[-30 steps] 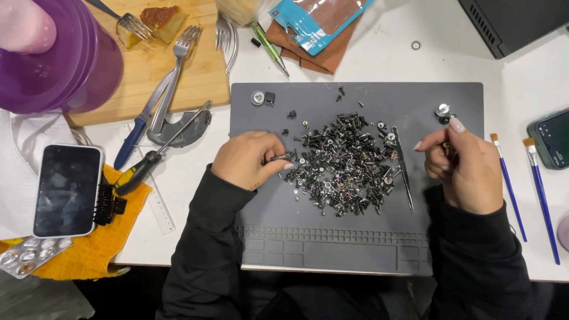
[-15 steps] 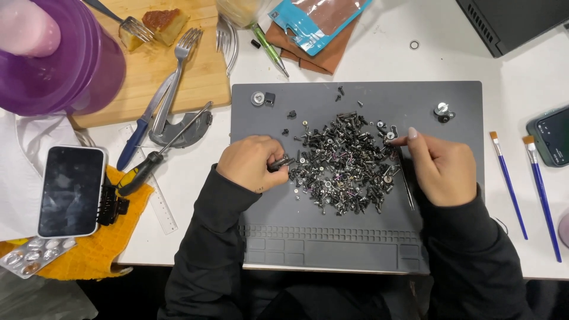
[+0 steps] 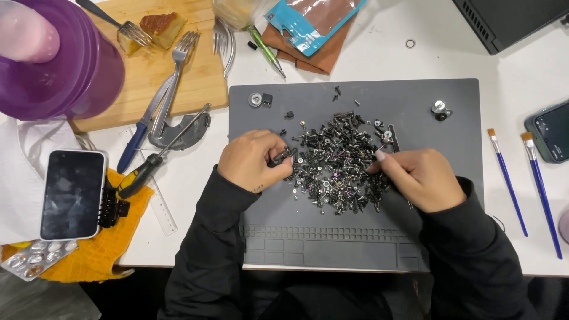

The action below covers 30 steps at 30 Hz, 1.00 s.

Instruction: The person sorts a pile of small metal screws and fasteners on a gray mat using tweezers and their hands. They separate the pieces into small groups by type and size, moving them across the mat throughout the clip.

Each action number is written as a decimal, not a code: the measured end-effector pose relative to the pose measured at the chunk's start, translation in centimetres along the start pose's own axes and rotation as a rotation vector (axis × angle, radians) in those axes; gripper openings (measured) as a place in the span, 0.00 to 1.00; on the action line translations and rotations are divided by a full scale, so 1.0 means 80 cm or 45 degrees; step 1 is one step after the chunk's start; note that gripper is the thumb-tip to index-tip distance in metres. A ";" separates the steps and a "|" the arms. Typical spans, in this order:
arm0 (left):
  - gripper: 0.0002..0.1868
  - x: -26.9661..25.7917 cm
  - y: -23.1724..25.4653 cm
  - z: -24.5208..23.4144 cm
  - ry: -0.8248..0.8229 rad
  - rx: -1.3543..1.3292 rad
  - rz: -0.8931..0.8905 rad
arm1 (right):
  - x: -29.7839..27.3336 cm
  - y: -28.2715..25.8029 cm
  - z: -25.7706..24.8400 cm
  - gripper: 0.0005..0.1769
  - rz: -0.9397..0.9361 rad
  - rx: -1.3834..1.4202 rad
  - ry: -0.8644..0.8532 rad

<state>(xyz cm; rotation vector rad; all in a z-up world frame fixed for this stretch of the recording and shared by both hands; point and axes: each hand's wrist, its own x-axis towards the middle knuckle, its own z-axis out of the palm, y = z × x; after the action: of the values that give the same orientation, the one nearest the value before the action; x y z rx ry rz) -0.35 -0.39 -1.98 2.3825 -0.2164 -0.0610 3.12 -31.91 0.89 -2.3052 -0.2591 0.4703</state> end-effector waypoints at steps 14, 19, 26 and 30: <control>0.08 0.004 0.025 0.047 0.230 -0.328 0.200 | 0.011 0.019 0.028 0.29 0.064 1.002 -0.164; 0.06 -0.006 0.049 0.079 0.079 -0.749 0.128 | 0.018 0.029 0.049 0.32 0.256 1.533 -0.394; 0.09 -0.006 0.058 0.081 0.183 -0.794 0.228 | 0.007 0.011 0.042 0.31 0.422 1.780 -0.483; 0.08 -0.008 0.071 0.085 0.361 -0.328 0.686 | 0.005 0.014 0.055 0.35 0.494 1.780 -0.596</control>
<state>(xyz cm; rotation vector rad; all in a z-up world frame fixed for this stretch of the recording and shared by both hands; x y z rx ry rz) -2.52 -8.97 -3.09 1.9781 -0.6606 0.4698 1.76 -29.72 -2.91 -0.8438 0.2620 0.9789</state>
